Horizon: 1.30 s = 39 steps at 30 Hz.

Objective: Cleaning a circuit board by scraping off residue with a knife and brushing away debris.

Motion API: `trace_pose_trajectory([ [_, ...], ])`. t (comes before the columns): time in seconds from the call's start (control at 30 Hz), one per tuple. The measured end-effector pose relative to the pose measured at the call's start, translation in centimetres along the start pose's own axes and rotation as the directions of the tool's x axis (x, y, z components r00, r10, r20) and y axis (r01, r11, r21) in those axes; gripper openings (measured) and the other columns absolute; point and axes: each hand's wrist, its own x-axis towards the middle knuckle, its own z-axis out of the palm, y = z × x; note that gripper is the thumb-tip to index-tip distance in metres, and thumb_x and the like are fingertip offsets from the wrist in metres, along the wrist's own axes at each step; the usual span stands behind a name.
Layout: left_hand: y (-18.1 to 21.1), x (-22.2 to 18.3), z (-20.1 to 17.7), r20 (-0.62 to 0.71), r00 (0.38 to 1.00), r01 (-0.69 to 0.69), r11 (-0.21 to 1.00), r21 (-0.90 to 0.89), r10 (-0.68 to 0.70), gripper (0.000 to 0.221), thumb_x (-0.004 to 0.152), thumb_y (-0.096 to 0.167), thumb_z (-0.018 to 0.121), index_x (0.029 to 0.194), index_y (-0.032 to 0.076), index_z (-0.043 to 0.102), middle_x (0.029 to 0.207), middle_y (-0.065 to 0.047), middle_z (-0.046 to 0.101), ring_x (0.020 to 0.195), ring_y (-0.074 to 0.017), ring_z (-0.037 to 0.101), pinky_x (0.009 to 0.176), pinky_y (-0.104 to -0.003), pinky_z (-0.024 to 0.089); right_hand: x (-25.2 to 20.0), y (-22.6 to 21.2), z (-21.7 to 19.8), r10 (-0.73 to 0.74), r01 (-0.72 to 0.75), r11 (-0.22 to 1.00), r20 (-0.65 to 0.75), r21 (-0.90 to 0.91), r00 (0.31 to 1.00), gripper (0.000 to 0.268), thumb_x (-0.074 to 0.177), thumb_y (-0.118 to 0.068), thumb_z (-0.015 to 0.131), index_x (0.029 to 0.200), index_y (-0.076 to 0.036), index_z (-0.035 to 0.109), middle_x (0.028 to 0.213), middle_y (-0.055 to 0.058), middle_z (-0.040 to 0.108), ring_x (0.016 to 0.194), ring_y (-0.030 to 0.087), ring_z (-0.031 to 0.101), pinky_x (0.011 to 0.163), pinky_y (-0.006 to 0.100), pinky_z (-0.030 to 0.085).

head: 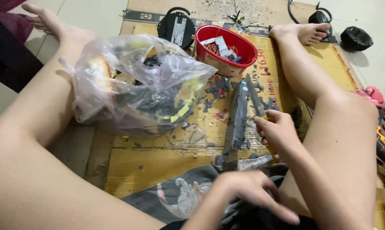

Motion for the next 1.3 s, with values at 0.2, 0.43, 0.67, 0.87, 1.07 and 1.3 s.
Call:
trace_pose_trajectory([
  [0.2, -5.7, 4.5, 2.9, -0.125, 0.976, -0.186, 0.981, -0.059, 0.178, 0.046, 0.07, 0.03, 0.076, 0.11, 0.005, 0.077, 0.096, -0.006, 0.076, 0.083, -0.0232, 0.068, 0.084, -0.037, 0.056, -0.6, -1.6, -1.1, 0.033, -0.032, 0.999, 0.019, -0.017, 0.999, 0.013, 0.101, -0.006, 0.061, 0.091, 0.002, 0.06, 0.065, 0.009, 0.051, 0.047, 0.014, 0.039, 0.037, 0.028, 0.031],
  [0.43, -3.4, 0.2, -1.7, -0.687, 0.725, 0.07, 0.997, -0.01, -0.058, 0.013, 0.095, 0.006, 0.063, 0.1, 0.007, 0.074, 0.094, -0.01, 0.074, 0.088, -0.0245, 0.063, 0.092, -0.041, 0.048, 1.2, -1.6, -0.7, 0.027, -0.025, 0.999, 0.057, -0.043, 0.998, 0.018, 0.101, -0.007, 0.062, 0.085, 0.0, 0.057, 0.066, 0.009, 0.051, 0.049, 0.015, 0.042, 0.038, 0.029, 0.033],
  [0.67, -3.4, 5.8, 0.5, -0.838, 0.12, 0.118, 0.831, 0.544, 0.532, 0.011, 0.083, 0.01, 0.067, 0.086, 0.002, 0.074, 0.082, -0.017, 0.071, 0.072, -0.0307, 0.063, 0.075, -0.043, 0.047, 2.4, -3.9, 1.5, 0.014, -0.011, 0.999, 0.096, -0.036, 0.995, 0.014, 0.099, -0.01, 0.065, 0.089, -0.001, 0.062, 0.07, 0.008, 0.054, 0.053, 0.013, 0.045, 0.042, 0.027, 0.035],
  [0.87, -4.9, 1.0, -2.1, -0.64, 0.731, 0.042, 0.92, 0.391, 0.238, 0.019, 0.088, 0.029, 0.067, 0.081, 0.015, 0.076, 0.078, -0.009, 0.073, 0.071, -0.0295, 0.068, 0.067, -0.044, 0.054, 1.1, -3.7, 0.5, -0.006, 0.007, 1.0, 0.124, -0.005, 0.992, 0.011, 0.099, -0.008, 0.064, 0.092, 0.0, 0.064, 0.071, 0.007, 0.054, 0.054, 0.013, 0.045, 0.041, 0.026, 0.034],
  [1.07, -8.4, -11.1, -2.0, -0.248, 0.892, 0.445, 0.834, 0.326, -0.379, 0.05, 0.069, 0.045, 0.082, 0.1, 0.007, 0.075, 0.09, -0.006, 0.075, 0.08, -0.0221, 0.069, 0.075, -0.035, 0.057, 2.2, -0.7, -4.4, 0.021, -0.027, 0.998, 0.101, 0.05, 0.995, 0.014, 0.101, -0.01, 0.064, 0.094, 0.002, 0.062, 0.075, 0.011, 0.054, 0.056, 0.017, 0.045, 0.045, 0.029, 0.036],
  [1.3, -10.7, -11.1, 3.7, -0.429, 0.833, 0.324, 0.937, -0.133, -0.349, 0.026, 0.065, 0.015, 0.086, 0.09, 0.01, 0.082, 0.075, 0.0, 0.075, 0.065, -0.0129, 0.063, 0.069, -0.025, 0.056, 1.3, 3.0, -6.8, 0.095, -0.128, 0.956, 0.133, 0.266, 0.987, 0.009, 0.103, -0.011, 0.06, 0.102, -0.002, 0.063, 0.081, 0.009, 0.056, 0.066, 0.016, 0.05, 0.052, 0.026, 0.036],
])
